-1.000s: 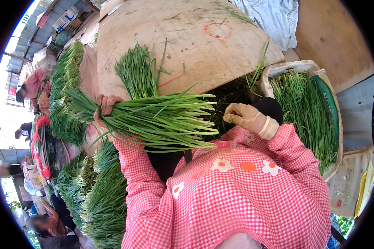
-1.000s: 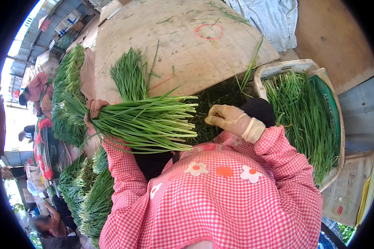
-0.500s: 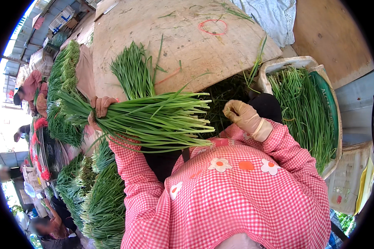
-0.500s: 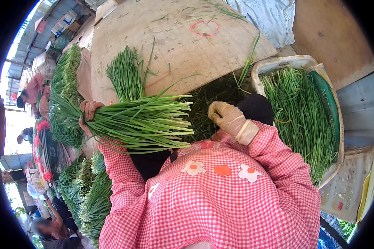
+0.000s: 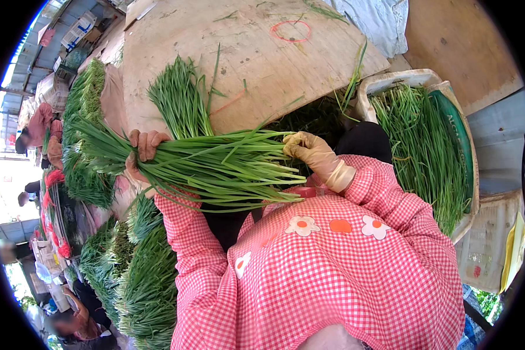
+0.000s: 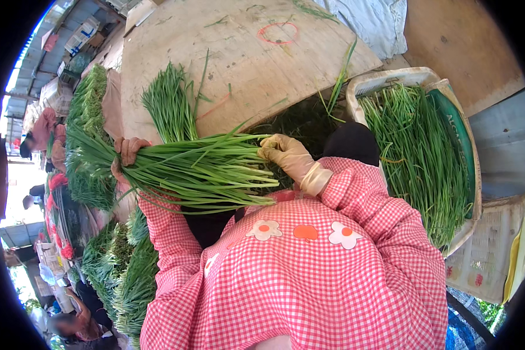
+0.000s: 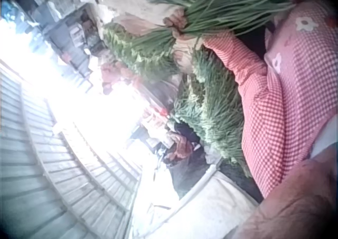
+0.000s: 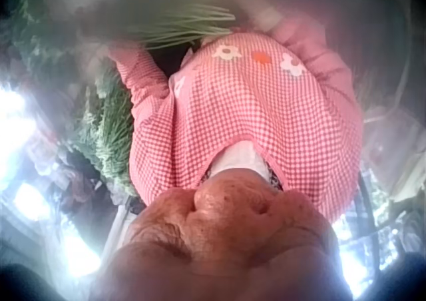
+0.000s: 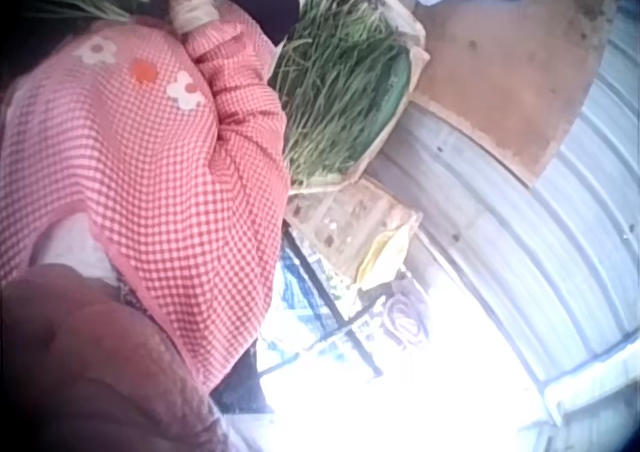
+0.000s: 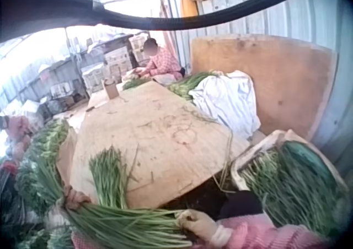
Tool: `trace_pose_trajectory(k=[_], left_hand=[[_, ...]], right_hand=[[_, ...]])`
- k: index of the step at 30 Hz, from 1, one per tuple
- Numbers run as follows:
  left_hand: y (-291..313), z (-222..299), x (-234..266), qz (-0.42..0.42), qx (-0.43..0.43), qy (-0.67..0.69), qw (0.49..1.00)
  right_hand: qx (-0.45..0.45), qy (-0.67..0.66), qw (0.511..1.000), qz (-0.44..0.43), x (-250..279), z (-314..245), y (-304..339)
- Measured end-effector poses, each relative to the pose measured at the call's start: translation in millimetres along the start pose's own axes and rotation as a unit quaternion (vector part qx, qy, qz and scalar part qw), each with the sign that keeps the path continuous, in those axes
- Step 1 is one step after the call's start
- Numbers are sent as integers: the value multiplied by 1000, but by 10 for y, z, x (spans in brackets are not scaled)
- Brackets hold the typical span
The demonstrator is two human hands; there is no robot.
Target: The person picks up bunches of green onions by hand, removes damaged or withered leaves, aligns the stalks, and places the cleaned bunches into a plastic crate.
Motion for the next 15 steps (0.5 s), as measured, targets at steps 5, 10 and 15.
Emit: trace_pose_trajectory(k=[5, 10, 15], left_hand=[[1, -28, -66, -35, -8, 7, 999], [-37, 73, -16, -39, -16, 24, 999], [32, 74, -68, -30, -16, 28, 999]], right_hand=[[76, 456, 878, -125, 3, -184, 38], [-115, 695, 654, -275, 357, -55, 111], [187, 548, 814, -38, 379, -632, -74]])
Point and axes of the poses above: each hand's wrist, its own y-axis away from the middle knuckle, its own x-axis out of the back of the hand, z = x × y, the point moved 1 cm from there along -y, towards the middle knuckle, and after that the axes turned 9 degrees about x, right-handed, at the moved point
